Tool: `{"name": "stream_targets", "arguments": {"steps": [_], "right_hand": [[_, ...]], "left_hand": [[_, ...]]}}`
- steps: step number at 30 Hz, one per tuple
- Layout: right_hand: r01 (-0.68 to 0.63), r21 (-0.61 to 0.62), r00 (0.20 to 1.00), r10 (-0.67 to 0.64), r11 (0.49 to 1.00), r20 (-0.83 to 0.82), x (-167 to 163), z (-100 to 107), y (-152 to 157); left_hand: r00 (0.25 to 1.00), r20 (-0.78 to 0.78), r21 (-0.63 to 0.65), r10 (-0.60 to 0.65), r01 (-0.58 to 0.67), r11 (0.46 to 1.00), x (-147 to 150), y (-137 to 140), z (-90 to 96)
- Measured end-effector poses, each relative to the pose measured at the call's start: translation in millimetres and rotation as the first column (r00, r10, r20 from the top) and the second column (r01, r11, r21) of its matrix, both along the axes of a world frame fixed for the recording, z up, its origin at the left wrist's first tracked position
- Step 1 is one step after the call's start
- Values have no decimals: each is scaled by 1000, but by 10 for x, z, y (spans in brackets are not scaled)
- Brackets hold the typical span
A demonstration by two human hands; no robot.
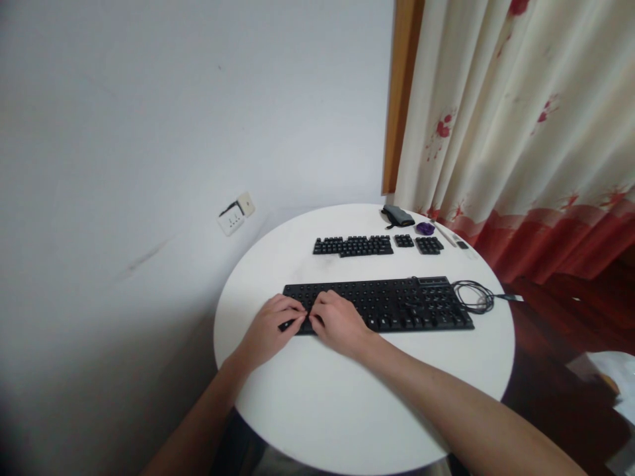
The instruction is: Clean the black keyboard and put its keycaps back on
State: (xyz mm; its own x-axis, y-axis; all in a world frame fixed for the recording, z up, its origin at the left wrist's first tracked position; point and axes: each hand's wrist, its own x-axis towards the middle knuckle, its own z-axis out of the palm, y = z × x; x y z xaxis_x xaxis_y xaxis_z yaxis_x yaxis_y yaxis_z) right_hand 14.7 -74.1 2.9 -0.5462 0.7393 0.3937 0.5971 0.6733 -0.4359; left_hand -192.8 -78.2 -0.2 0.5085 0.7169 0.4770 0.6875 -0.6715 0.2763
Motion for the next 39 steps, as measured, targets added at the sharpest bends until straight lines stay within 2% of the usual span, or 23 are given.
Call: {"name": "stream_targets", "arguments": {"steps": [27,39], "right_hand": [[12,31,998,-14,999,60,0,4,-7],[27,52,993,-33,998,111,-9,24,-30]], "left_hand": [[991,-130,40,37,-32,999,15,-30,68],[992,-117,46,43,-37,998,6,-14,58]]}}
